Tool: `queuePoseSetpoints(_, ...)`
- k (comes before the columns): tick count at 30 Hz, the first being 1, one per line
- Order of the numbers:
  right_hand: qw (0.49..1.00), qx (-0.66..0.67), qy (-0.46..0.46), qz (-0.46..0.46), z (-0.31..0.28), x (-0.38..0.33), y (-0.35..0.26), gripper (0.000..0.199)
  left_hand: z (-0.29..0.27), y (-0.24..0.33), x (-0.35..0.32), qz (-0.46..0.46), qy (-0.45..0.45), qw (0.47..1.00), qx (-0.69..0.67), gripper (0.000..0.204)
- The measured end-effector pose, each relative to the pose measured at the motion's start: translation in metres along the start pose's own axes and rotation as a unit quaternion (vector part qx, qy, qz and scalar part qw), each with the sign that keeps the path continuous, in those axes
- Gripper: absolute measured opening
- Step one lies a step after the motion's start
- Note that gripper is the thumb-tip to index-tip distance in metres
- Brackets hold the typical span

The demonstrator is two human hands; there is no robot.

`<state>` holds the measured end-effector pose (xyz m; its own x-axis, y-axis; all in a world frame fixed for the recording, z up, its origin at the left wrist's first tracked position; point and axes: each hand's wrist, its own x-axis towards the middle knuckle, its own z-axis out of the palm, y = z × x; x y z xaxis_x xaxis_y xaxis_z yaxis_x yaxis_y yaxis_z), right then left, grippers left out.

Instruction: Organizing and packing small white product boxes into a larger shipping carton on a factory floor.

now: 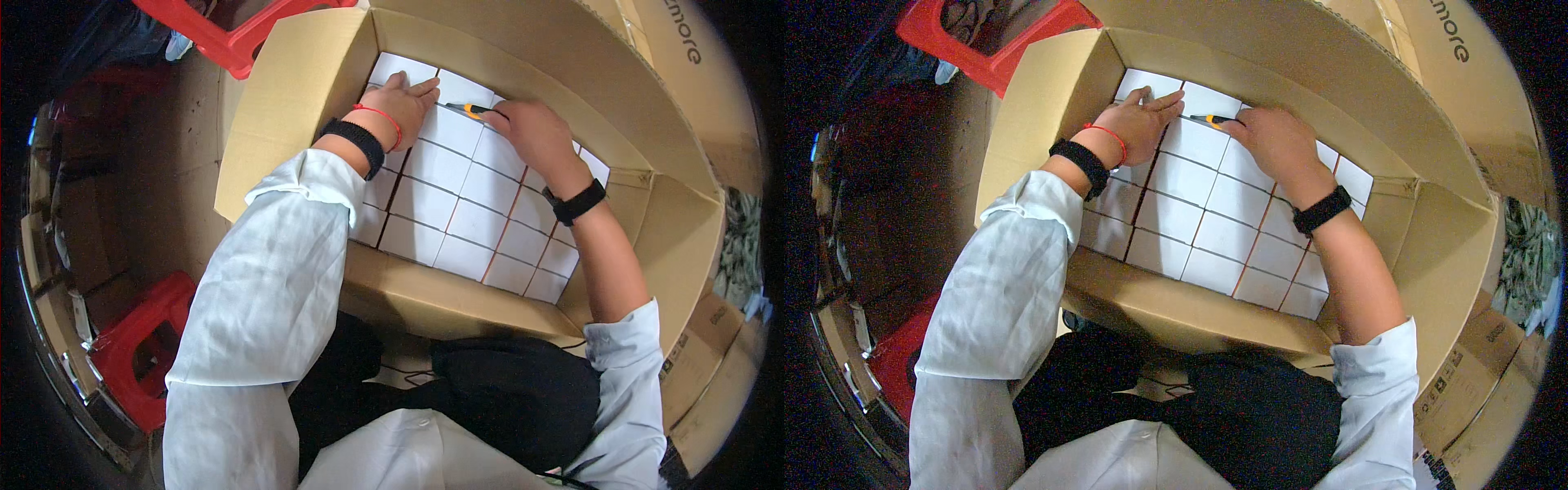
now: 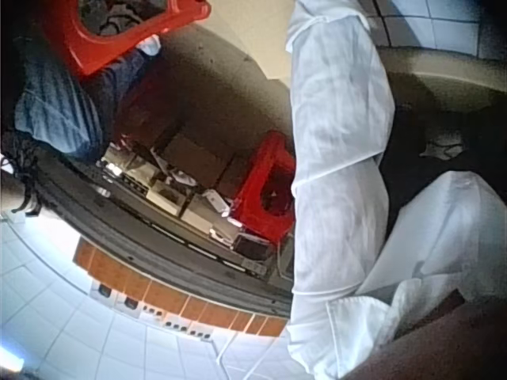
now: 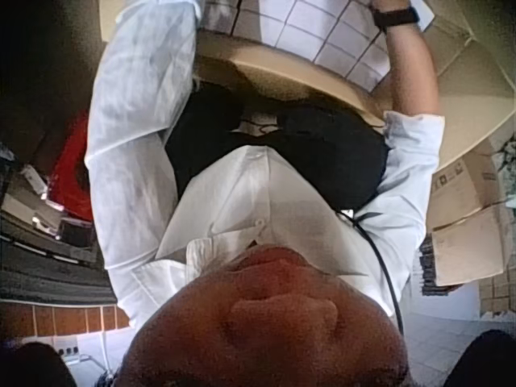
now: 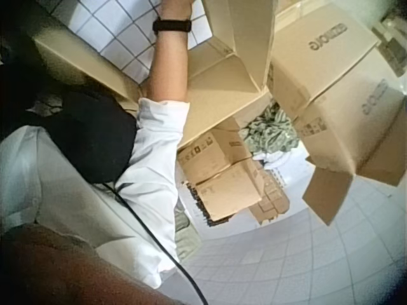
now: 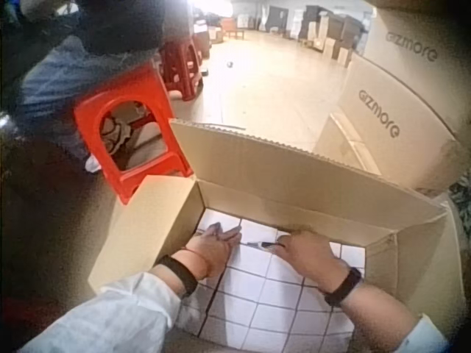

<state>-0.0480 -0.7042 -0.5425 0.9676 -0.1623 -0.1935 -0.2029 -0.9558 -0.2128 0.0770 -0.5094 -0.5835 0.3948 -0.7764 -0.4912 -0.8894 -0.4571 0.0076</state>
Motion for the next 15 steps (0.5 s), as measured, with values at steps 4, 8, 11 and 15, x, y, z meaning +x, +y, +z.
queuePoseSetpoints(4, 0.998, -0.059, 0.007, -0.010, -0.004, -0.003, -0.004, 0.039, -0.010, 0.009, 0.000, -0.003, -0.004, 0.999, -0.035, 0.073)
queuePoseSetpoints(8, 0.995, -0.100, -0.006, -0.009, -0.029, -0.015, 0.003, 0.039, 0.002, -0.001, 0.002, 0.013, 0.028, 0.999, 0.022, 0.070)
queuePoseSetpoints(11, 0.998, -0.059, 0.001, -0.008, -0.033, -0.036, 0.036, 0.039, -0.017, 0.015, -0.002, -0.031, 0.092, 0.995, -0.005, 0.064)
queuePoseSetpoints(15, 0.998, -0.061, 0.004, 0.028, -0.026, -0.050, 0.049, 0.039, -0.011, 0.045, 0.012, 0.117, 0.185, 0.975, -0.043, 0.068)
